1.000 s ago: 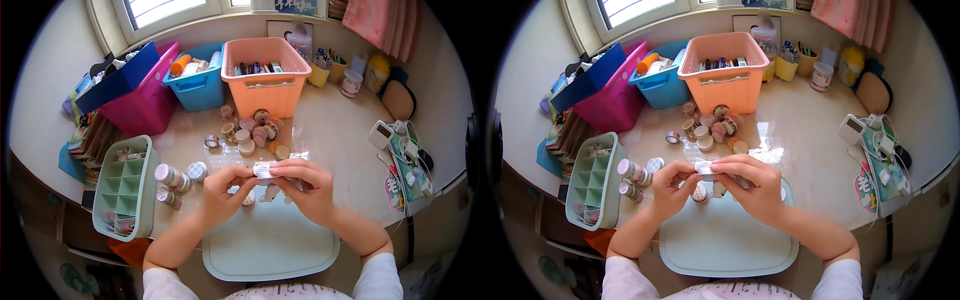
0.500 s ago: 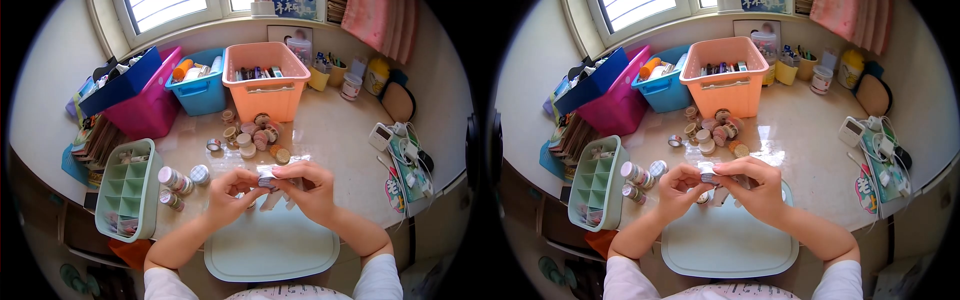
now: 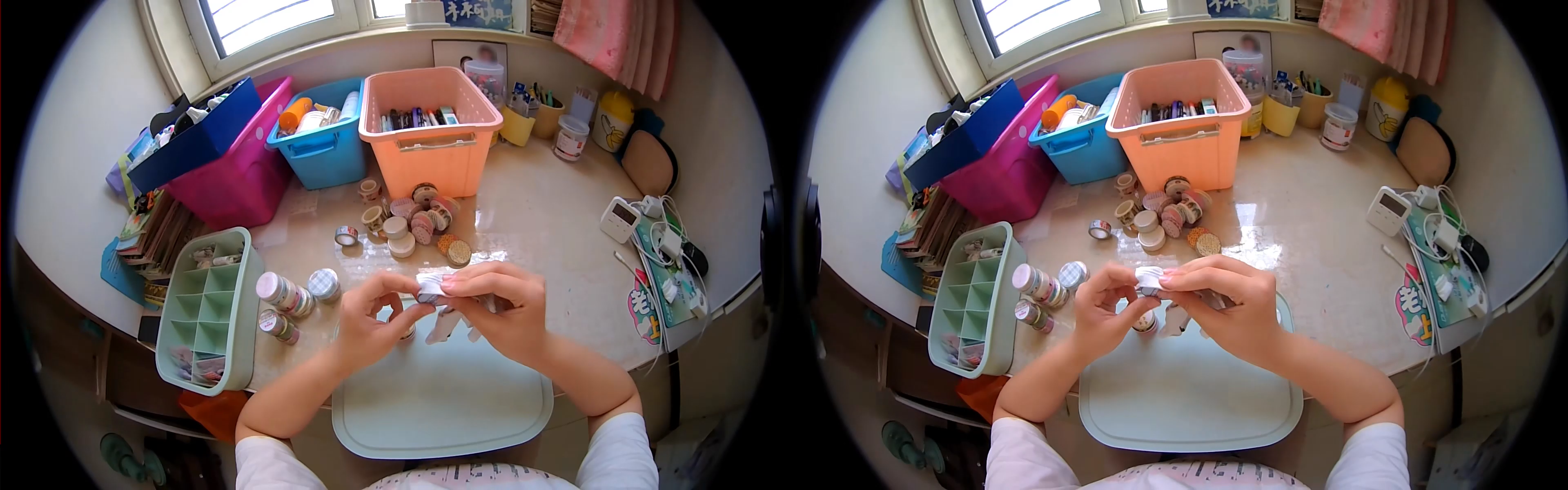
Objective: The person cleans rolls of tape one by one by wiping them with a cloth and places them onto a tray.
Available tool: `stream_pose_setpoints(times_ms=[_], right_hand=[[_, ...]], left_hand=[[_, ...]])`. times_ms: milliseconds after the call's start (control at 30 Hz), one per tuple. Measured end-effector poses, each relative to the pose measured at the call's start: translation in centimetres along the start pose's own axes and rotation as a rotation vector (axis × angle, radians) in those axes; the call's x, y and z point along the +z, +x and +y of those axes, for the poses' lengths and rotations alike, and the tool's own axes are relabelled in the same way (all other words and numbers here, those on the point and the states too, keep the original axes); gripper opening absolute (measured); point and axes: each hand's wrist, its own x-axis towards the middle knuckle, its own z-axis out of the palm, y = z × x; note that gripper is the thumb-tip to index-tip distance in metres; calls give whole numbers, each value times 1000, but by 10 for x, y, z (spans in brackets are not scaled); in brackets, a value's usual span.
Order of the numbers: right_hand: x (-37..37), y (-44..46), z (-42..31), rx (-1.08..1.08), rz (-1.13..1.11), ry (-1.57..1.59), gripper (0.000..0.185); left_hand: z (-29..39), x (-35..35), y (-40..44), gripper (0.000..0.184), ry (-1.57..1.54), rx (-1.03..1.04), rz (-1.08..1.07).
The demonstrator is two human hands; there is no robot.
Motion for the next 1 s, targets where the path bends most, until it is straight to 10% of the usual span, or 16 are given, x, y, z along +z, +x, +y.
stream_pose_setpoints(times_ms=[200, 267, 500, 833, 1000], right_hand=[[-4, 5, -5, -150, -133, -220, 23], [-3, 2, -3, -148, -152, -246, 23], [-3, -1, -4, 255, 12, 107, 21], [2, -2, -1, -49, -87, -153, 22], [1, -3, -4, 279, 48, 174, 17]], left_hand=[[-8, -12, 4, 19, 157, 150, -56], [3, -14, 13, 18, 482, 502, -125], [0, -1, 0, 30, -69, -33, 8], [5, -11, 9, 21, 472, 463, -69], [11, -2, 3, 22, 130, 18, 1]])
